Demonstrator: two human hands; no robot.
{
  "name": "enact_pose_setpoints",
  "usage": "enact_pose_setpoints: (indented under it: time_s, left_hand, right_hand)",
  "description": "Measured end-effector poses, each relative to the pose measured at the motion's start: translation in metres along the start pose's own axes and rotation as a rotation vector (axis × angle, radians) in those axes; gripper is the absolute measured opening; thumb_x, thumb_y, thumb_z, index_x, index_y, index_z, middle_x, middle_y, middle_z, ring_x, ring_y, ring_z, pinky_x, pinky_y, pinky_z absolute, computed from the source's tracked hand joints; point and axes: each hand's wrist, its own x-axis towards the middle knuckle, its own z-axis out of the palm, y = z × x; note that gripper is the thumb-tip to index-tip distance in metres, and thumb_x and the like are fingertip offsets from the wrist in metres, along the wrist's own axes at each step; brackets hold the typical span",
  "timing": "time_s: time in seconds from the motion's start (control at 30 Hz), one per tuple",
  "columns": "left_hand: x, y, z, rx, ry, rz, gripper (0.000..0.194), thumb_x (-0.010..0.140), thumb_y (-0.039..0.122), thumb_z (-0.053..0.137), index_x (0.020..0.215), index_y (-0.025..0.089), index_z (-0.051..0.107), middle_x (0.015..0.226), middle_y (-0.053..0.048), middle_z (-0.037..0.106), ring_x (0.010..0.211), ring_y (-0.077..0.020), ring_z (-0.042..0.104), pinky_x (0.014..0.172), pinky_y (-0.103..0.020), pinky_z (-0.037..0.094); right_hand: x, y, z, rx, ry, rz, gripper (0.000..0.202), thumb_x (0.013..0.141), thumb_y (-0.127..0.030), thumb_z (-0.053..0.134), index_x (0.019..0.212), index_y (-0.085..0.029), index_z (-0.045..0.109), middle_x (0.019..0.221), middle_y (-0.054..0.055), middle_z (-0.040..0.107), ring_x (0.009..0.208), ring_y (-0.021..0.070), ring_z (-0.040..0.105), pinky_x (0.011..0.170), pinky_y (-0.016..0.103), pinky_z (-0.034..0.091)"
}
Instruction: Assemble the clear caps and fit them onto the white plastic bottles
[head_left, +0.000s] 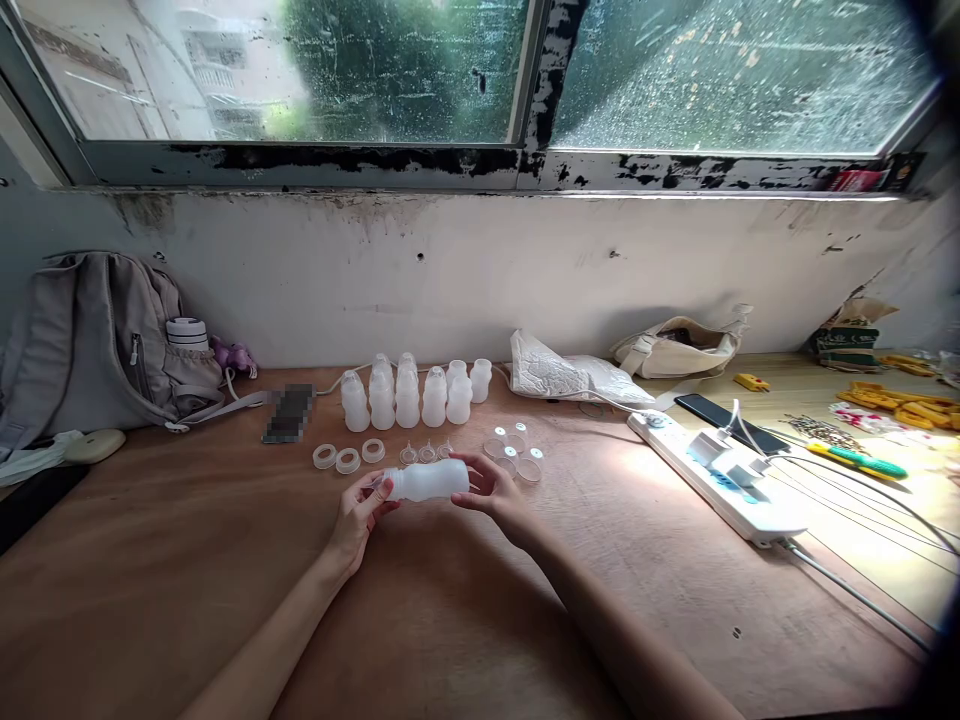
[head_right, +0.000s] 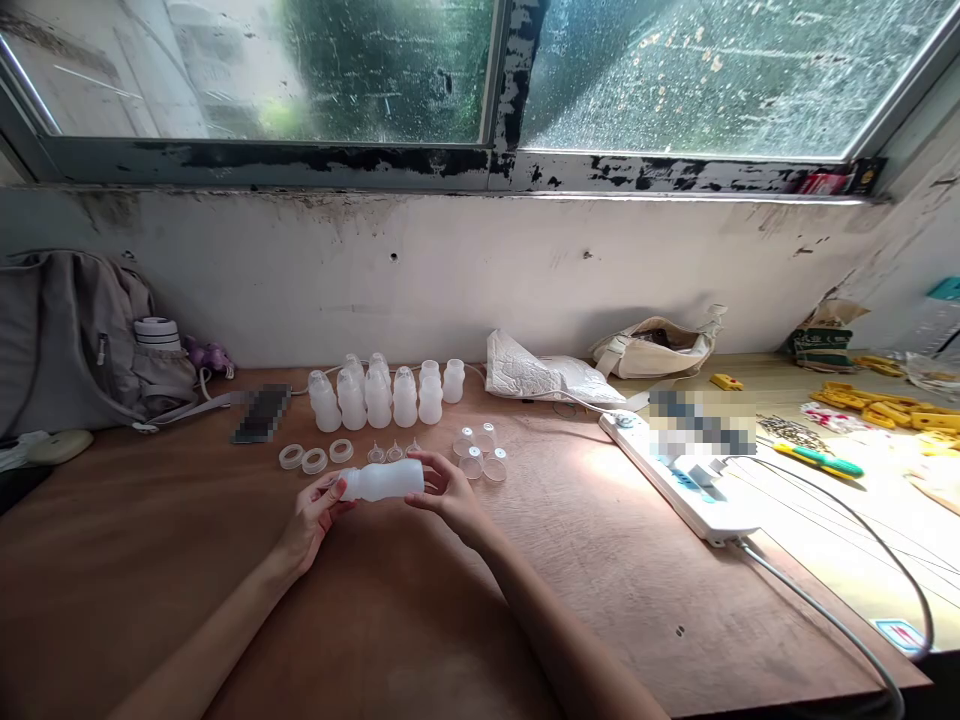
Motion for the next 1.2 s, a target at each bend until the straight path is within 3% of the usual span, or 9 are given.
enact_pose_setpoints:
  time_s: [0.47,0.87,1.07,1.13,1.2]
  left_hand:
    - [-0.0017,0.0027,0.0003,0.0,-0.003,-0.025,0.032,0.066,0.037,0.064,0.086,0.013,0.063,0.087,-0.007,0.064,0.074,-0.0142,0.057,0.066,-0.023,0.047]
    - [-0.0024,0.0032,-0.0012,0.045,-0.007,0.004,0.028,0.066,0.036,0.064,0.084,0.014,0.064,0.081,-0.004,0.064,0.073,-0.0139,0.056,0.064,-0.023,0.046]
    - [-0.0025,0.0041,-0.0025,0.113,-0.02,0.055,0.032,0.063,0.033,0.067,0.089,0.014,0.063,0.083,-0.005,0.063,0.076,-0.0161,0.057,0.067,-0.026,0.047]
    - [-0.0032,0.004,-0.0024,0.14,-0.033,0.072,0.032,0.063,0.032,0.067,0.089,0.015,0.063,0.083,-0.004,0.063,0.075,-0.0158,0.056,0.067,-0.025,0.047]
    - [-0.0042,0.0032,-0.0018,0.175,-0.061,0.093,0.032,0.063,0.03,0.067,0.09,0.015,0.062,0.081,-0.003,0.062,0.073,-0.0145,0.055,0.066,-0.024,0.046]
  right_hand:
    - [0.0009,0.0011,0.0001,-0.001,-0.024,-0.016,0.054,0.057,-0.025,0.074,0.106,-0.02,0.05,0.098,0.006,0.06,0.093,0.0214,0.057,0.087,0.042,0.043]
    - [0.0017,0.0034,-0.0043,0.011,-0.016,0.001,0.053,0.056,-0.019,0.074,0.104,-0.021,0.053,0.093,0.004,0.063,0.088,0.0199,0.059,0.081,0.038,0.046]
    - [0.0012,0.0015,-0.0039,-0.088,0.049,0.092,0.04,0.061,-0.034,0.07,0.095,-0.016,0.06,0.083,0.004,0.064,0.078,0.0189,0.061,0.07,0.033,0.05]
    - [0.002,0.0025,-0.0037,-0.104,0.054,0.157,0.035,0.066,-0.043,0.064,0.085,-0.013,0.061,0.074,0.004,0.063,0.066,0.0165,0.062,0.059,0.028,0.051]
    - [0.0033,0.005,-0.0034,-0.142,0.053,0.281,0.043,0.072,-0.054,0.052,0.07,-0.011,0.06,0.056,0.003,0.06,0.046,0.0127,0.058,0.042,0.023,0.047]
